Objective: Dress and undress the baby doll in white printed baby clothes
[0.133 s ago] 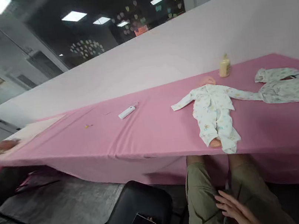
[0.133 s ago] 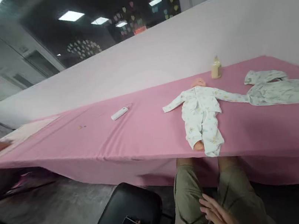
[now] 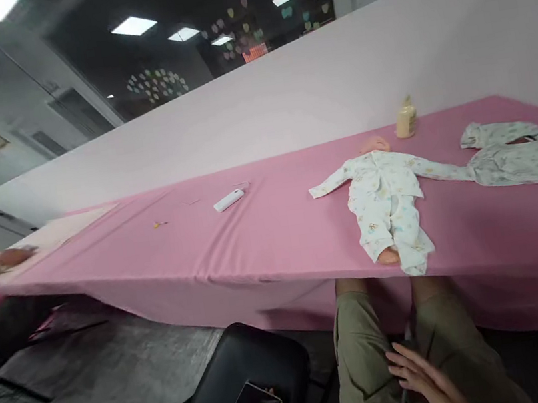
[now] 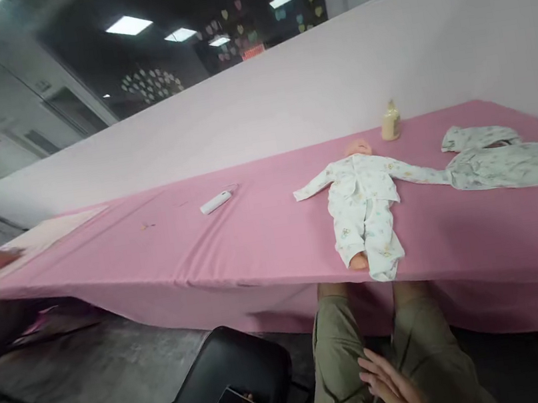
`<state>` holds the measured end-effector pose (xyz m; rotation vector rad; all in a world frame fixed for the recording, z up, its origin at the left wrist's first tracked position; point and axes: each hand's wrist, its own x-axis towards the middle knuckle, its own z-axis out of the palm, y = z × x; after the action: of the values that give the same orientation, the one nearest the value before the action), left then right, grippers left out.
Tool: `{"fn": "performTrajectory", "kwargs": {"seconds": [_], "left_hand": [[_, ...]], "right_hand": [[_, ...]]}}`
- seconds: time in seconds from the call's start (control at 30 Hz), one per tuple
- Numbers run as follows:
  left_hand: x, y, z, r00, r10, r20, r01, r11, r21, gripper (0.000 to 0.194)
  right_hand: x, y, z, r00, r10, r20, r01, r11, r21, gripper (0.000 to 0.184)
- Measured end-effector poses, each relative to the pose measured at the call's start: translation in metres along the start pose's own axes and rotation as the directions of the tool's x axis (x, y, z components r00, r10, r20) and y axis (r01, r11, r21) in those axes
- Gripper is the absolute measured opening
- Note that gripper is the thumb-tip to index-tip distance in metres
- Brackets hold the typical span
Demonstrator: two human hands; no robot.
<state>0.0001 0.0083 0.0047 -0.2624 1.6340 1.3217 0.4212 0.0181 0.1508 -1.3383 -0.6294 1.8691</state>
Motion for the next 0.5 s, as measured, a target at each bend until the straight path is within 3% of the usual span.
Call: {"fn": "performTrajectory", "kwargs": {"seconds": [0.13,0.27,0.4,0.5], "left_hand": [[-0.005,0.001,0.005,0.983,-0.166,0.080,0.181,0.950,-0.253,0.049],[-0.009,0.002,0.008,0.976,-0.199,0.088,0.217,0.921,-0.325,0.047],[-0.004,0.002,0.010,0.978,-0.205,0.046,0.210,0.937,-0.280,0.039],[0.007,0.000,0.004,0.980,-0.190,-0.064,0.186,0.980,-0.072,0.028]], "right_hand": [[-0.001,0.001,-0.001,0.999,-0.026,-0.025,0.027,0.999,0.044,0.066],[0.001,0.004,-0.002,0.998,-0.049,-0.047,0.052,0.996,0.067,0.059],[0.002,0.004,-0.002,0.997,-0.048,-0.054,0.051,0.996,0.069,0.059],[0.001,0.003,-0.001,0.996,-0.070,-0.053,0.072,0.997,0.041,0.063]]}}
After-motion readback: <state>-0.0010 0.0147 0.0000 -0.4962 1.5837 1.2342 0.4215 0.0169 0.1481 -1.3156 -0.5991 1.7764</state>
